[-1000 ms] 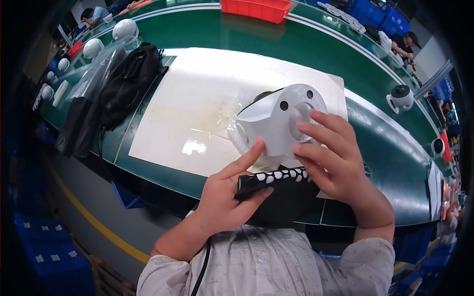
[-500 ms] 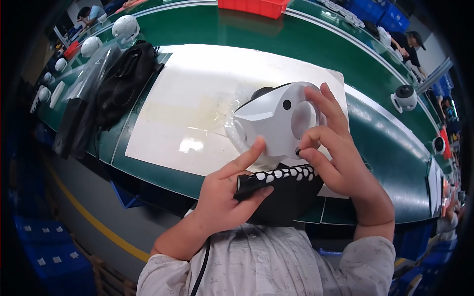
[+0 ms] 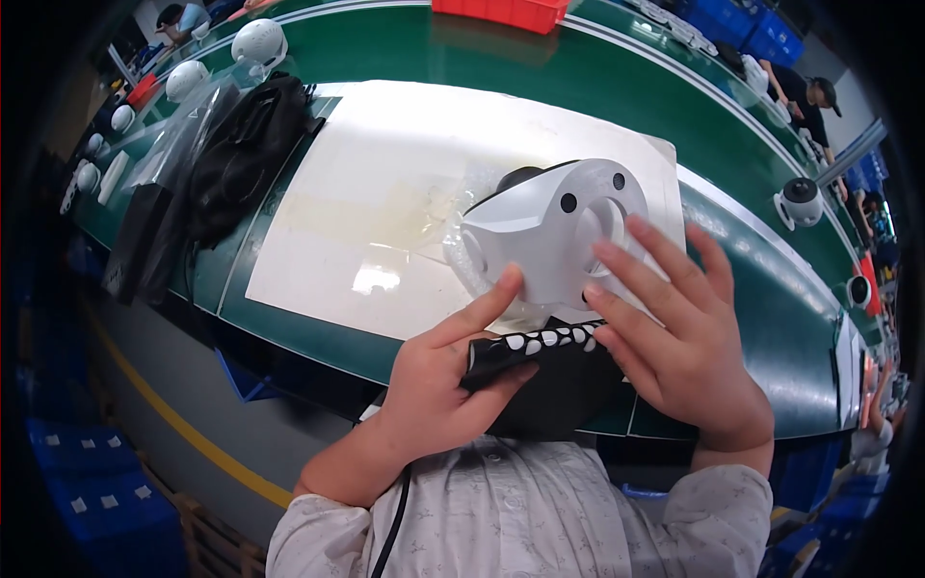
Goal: Assembling components of a white plastic electronic housing at an industrial workstation.
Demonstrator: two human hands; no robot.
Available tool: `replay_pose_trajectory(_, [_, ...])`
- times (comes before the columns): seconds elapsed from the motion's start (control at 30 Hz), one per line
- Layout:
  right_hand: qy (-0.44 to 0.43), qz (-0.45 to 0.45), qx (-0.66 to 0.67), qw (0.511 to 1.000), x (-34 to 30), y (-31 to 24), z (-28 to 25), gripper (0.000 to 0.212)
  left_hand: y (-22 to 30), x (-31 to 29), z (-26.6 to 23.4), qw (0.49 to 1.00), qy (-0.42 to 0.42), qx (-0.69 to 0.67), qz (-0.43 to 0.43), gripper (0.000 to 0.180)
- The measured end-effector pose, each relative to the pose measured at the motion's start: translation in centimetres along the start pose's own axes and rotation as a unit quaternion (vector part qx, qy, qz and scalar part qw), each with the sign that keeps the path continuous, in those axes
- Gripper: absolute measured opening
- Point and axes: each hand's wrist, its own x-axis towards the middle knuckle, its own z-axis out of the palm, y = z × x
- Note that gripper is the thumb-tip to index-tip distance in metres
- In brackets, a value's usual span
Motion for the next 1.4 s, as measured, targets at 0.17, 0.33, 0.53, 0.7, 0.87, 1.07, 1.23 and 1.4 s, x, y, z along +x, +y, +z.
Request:
replay_pose_trajectory(0.17, [0.133,0.012,0.193,0.972,0.7,-0.5,1.4,0.021,0.3,0.3,-0.1,1.0,-0.005,0.013,0.005,0.014])
replay_pose_trajectory(0.33, [0.169,-0.001,0.209,0.963,1.7,-1.6,2.6,0.019,0.6,0.3,-0.4,0.999,-0.032,0.018,-0.037,0.014])
replay_pose_trajectory(0.53, [0.165,-0.023,0.253,0.953,2.7,-1.9,3.1,0.013,0.4,0.5,-0.1,0.998,-0.033,0.042,0.015,0.016])
replay_pose_trajectory(0.7, [0.216,-0.127,0.202,0.947,0.9,-1.2,3.6,0.011,0.1,0.7,0.2,0.999,-0.008,0.035,0.038,0.016])
replay_pose_trajectory(0.87, [0.228,0.137,0.285,0.921,-0.1,3.3,3.8,0.007,-0.2,0.2,0.3,0.998,-0.01,0.061,-0.011,0.014])
replay_pose_trajectory(1.07, [0.128,0.191,0.408,0.884,-1.1,4.3,3.9,0.006,-0.4,0.3,0.5,0.998,-0.01,0.05,-0.028,0.016])
replay_pose_trajectory(1.23, [0.113,0.241,0.514,0.816,-1.0,4.8,3.9,0.007,-0.7,0.5,0.5,0.997,-0.026,0.069,0.018,0.06])
replay_pose_trajectory(1.4, [0.11,0.254,0.515,0.811,-1.1,4.3,3.9,0.007,-0.9,0.2,0.8,0.999,-0.003,0.044,-0.024,0.016])
